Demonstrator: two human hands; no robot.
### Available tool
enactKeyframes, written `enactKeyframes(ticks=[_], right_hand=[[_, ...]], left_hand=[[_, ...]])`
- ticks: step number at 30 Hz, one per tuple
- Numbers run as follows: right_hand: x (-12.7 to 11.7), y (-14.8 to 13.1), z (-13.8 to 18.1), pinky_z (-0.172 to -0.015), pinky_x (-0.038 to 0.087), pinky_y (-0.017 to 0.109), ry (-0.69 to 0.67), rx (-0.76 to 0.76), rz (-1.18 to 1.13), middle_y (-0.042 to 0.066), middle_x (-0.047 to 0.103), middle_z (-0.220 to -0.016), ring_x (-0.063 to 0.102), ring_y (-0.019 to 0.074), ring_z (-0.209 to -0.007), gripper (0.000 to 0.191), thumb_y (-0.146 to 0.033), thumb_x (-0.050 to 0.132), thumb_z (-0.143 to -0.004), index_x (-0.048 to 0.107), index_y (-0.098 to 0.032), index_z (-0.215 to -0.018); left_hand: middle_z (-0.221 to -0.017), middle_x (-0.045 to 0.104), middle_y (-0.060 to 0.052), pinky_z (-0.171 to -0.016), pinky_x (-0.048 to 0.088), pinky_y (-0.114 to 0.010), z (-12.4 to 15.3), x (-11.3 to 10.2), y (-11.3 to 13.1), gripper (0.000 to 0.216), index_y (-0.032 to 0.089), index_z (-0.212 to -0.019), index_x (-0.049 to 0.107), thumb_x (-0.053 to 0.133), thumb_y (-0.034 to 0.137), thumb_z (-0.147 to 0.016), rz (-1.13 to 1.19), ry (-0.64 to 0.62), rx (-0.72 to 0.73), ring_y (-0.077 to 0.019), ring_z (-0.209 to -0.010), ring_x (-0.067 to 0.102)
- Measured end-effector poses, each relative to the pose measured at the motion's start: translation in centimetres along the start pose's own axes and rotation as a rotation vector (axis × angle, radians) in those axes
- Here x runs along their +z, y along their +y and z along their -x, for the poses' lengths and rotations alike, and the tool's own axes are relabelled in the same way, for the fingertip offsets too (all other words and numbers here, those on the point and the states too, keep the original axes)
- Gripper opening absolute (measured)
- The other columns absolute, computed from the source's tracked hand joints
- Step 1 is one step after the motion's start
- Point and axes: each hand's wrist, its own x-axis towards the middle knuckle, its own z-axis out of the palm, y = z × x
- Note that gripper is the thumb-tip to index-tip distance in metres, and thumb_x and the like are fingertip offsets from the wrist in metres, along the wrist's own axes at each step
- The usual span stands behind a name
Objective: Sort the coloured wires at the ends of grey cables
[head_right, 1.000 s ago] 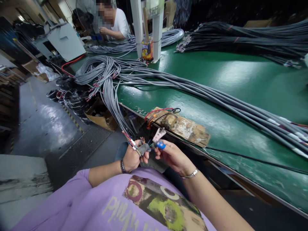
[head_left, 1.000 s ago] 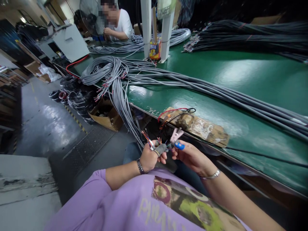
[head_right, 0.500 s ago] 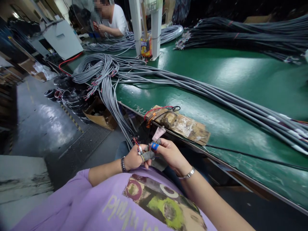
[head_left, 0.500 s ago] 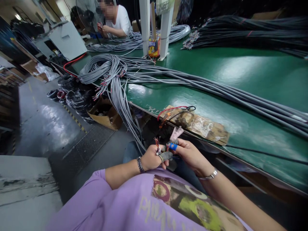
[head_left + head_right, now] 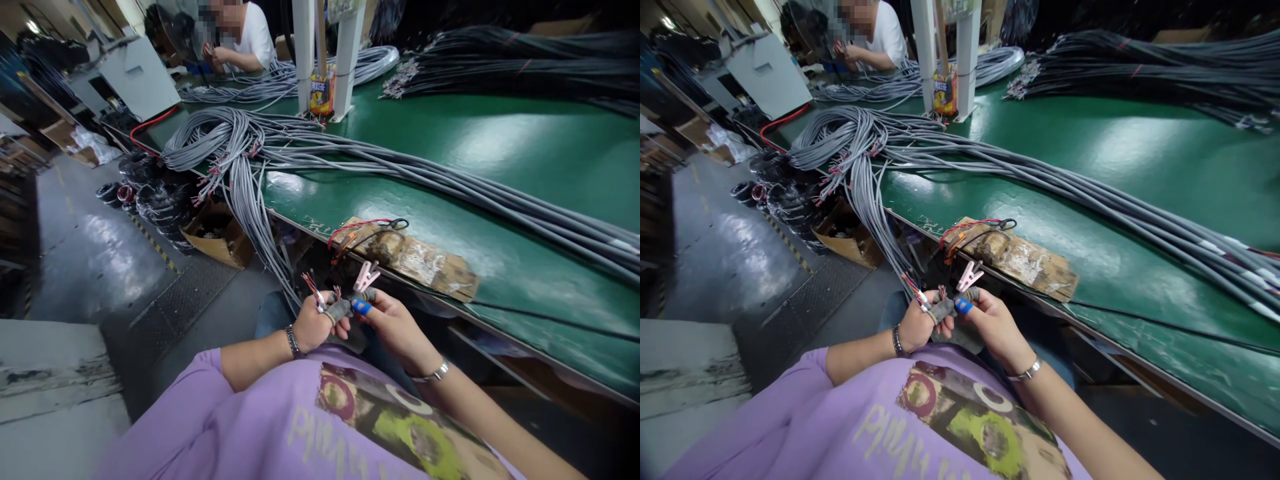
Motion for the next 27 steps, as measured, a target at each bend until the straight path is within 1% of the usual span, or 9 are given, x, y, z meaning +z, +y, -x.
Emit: enactKeyframes(ticks=[3, 5, 7, 12, 19, 21, 24, 26, 27], right_hand=[[0.2, -0.1, -0.2, -0.055, 0.038, 0.026, -0.013, 0.009, 0.009, 0.000, 0.059, -0.063, 0.047, 0.0113, -0.056, 0.035, -0.046, 0.081, -0.061, 0.063, -0.018, -0.070], [0.2, -0.1, -0.3, -0.056, 0.038, 0.026, -0.008, 0.032, -0.008, 0.000, 0.061, -0.065, 0.048, 0.0112, -0.056, 0.037, -0.047, 0.081, -0.059, 0.064, -0.017, -0.072], [0.2, -0.1, -0.5, -0.055, 0.038, 0.026, -0.003, 0.053, -0.014, 0.000, 0.060, -0.064, 0.047, 0.0109, -0.055, 0.037, -0.046, 0.083, -0.057, 0.064, -0.017, -0.071], [0.0, -0.2, -0.5, -0.051, 0.034, 0.025, -0.007, 0.077, -0.015, -0.002, 0.055, -0.057, 0.043, 0.0094, -0.052, 0.037, -0.044, 0.084, -0.055, 0.062, -0.016, -0.065], [-0.2, 0.3, -0.3, -0.052, 0.036, 0.024, -0.010, 0.059, -0.083, -0.002, 0.055, -0.058, 0.043, 0.0091, -0.054, 0.033, -0.040, 0.085, -0.057, 0.063, -0.017, -0.066], [-0.4, 0.2, -0.6, -0.053, 0.039, 0.024, -0.017, 0.076, -0.181, -0.003, 0.053, -0.057, 0.044, 0.0097, -0.053, 0.033, -0.043, 0.084, -0.059, 0.062, -0.018, -0.065], [-0.7, -0.3, -1.2, -0.053, 0.043, 0.026, -0.004, 0.140, -0.324, -0.001, 0.055, -0.061, 0.045, 0.0112, -0.053, 0.038, -0.054, 0.078, -0.062, 0.062, -0.020, -0.070], [-0.8, -0.7, -1.6, -0.052, 0.043, 0.027, -0.010, 0.161, -0.326, 0.000, 0.056, -0.065, 0.046, 0.0122, -0.054, 0.040, -0.059, 0.073, -0.064, 0.064, -0.021, -0.075], [-0.9, -0.9, -1.8, -0.053, 0.043, 0.027, -0.007, 0.135, -0.299, 0.000, 0.056, -0.066, 0.046, 0.0127, -0.054, 0.040, -0.060, 0.071, -0.066, 0.064, -0.022, -0.075]], left_hand=[[-0.056, 0.059, 0.000, -0.039, 0.035, -0.018, 0.2, 0.0, 0.5, 0.048, 0.014, -0.071, 0.054, 0.061, 0.061, -0.073, -0.047, -0.093, -0.031, -0.0092, -0.042, 0.057], [-0.056, 0.059, 0.000, -0.039, 0.035, -0.018, 0.4, -0.1, 0.7, 0.049, 0.014, -0.072, 0.054, 0.062, 0.062, -0.072, -0.059, -0.114, -0.035, -0.0093, -0.042, 0.056], [-0.056, 0.059, 0.000, -0.039, 0.035, -0.018, 0.4, -0.1, 0.6, 0.048, 0.014, -0.072, 0.055, 0.061, 0.061, -0.073, -0.052, -0.091, -0.025, -0.0092, -0.042, 0.056], [-0.056, 0.061, -0.001, -0.038, 0.033, -0.017, 0.2, -0.1, -0.1, 0.044, 0.014, -0.069, 0.054, 0.060, 0.056, -0.077, 0.022, 0.024, 0.021, -0.0089, -0.042, 0.057], [-0.053, 0.060, 0.000, -0.036, 0.028, -0.017, -0.1, 0.0, -0.4, 0.043, 0.015, -0.068, 0.052, 0.060, 0.056, -0.075, 0.117, 0.104, 0.003, -0.0084, -0.039, 0.055], [-0.052, 0.058, 0.000, -0.035, 0.027, -0.017, 0.0, 0.1, -0.1, 0.043, 0.014, -0.068, 0.053, 0.062, 0.056, -0.074, 0.149, 0.113, 0.007, -0.0081, -0.037, 0.054], [-0.051, 0.057, 0.002, -0.034, 0.027, -0.017, 0.2, 0.2, 0.6, 0.043, 0.014, -0.069, 0.053, 0.064, 0.055, -0.073, 0.188, 0.104, 0.021, -0.0078, -0.036, 0.053], [-0.051, 0.057, 0.002, -0.035, 0.027, -0.017, 0.3, 0.4, 0.9, 0.043, 0.014, -0.070, 0.054, 0.064, 0.055, -0.074, 0.200, 0.088, 0.027, -0.0076, -0.036, 0.052], [-0.051, 0.057, 0.002, -0.035, 0.027, -0.018, 0.2, 0.5, 1.1, 0.042, 0.014, -0.070, 0.054, 0.064, 0.055, -0.074, 0.205, 0.080, 0.032, -0.0075, -0.036, 0.052]])
